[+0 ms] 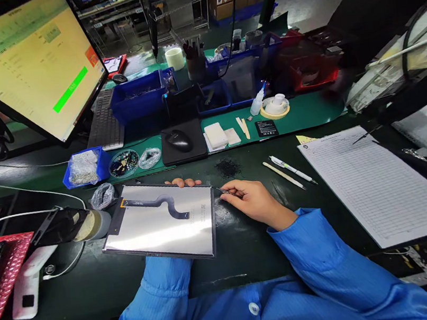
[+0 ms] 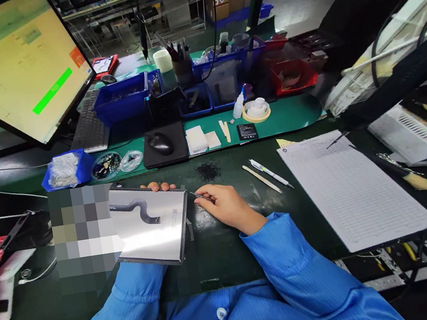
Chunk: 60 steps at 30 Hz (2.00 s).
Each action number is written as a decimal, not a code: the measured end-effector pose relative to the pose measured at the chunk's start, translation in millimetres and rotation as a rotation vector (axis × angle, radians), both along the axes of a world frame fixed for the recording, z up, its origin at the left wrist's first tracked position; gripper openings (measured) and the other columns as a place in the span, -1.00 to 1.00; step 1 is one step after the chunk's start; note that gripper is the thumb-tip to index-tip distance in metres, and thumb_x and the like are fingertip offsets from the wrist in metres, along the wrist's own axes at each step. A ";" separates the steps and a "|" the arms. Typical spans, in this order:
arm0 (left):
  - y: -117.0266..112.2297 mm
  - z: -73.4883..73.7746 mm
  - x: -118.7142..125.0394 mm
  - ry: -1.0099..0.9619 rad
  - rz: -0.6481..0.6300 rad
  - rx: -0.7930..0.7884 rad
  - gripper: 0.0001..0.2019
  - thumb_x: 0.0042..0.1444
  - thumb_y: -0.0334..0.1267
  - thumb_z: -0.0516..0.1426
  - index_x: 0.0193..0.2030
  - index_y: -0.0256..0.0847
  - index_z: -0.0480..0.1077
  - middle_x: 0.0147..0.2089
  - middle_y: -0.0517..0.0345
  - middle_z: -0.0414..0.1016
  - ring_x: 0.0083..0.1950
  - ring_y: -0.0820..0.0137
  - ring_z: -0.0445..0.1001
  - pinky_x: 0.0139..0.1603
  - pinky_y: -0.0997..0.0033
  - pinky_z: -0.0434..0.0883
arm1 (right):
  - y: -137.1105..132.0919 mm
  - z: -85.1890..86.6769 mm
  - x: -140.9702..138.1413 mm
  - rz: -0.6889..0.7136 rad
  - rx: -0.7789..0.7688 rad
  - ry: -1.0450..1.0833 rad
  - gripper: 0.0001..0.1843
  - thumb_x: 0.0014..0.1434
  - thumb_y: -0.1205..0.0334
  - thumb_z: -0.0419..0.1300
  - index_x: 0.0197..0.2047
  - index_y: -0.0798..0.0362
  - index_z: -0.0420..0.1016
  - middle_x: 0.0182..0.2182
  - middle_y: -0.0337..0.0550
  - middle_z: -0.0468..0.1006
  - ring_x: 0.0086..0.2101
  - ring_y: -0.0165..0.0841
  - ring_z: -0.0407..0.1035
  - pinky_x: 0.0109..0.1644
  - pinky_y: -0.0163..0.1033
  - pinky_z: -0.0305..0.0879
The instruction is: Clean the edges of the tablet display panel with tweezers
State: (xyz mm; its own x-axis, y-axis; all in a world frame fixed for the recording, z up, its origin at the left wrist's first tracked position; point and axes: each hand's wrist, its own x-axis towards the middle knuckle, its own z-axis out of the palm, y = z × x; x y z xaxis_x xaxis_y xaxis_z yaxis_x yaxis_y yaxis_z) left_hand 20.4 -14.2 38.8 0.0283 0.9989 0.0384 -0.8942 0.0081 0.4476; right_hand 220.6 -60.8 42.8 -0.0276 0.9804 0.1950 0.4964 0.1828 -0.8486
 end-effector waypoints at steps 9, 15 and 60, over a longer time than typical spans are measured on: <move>-1.1 2.5 5.4 -0.021 -0.002 -0.045 -0.78 0.30 0.02 0.20 -0.19 -0.05 0.52 -0.19 0.16 0.42 -0.15 0.32 0.48 0.07 0.12 0.54 | 0.4 6.7 1.1 0.065 0.044 -0.095 -0.71 0.42 0.12 0.13 -0.11 -0.11 0.71 -0.27 -0.11 0.77 -0.24 -0.13 0.67 -0.09 -0.06 0.60; -3.0 5.1 10.5 -0.058 0.023 -0.063 -0.72 0.27 0.08 0.19 -0.19 -0.08 0.50 -0.21 0.16 0.42 -0.17 0.31 0.49 0.02 0.11 0.54 | -0.2 4.6 0.0 0.085 -0.001 -0.068 -0.68 0.44 0.10 0.08 -0.17 -0.06 0.66 -0.43 -0.23 0.71 -0.37 -0.26 0.62 -0.20 -0.21 0.51; 1.7 2.3 4.8 -0.039 -0.053 -0.050 -0.69 0.43 -0.07 0.06 -0.27 -0.10 0.51 -0.24 0.17 0.44 -0.18 0.32 0.52 0.05 0.12 0.54 | -2.8 2.9 -1.3 -0.019 0.008 -0.046 -0.78 0.36 0.07 0.26 -0.08 -0.12 0.74 -0.31 -0.14 0.76 -0.33 -0.16 0.65 -0.16 -0.06 0.62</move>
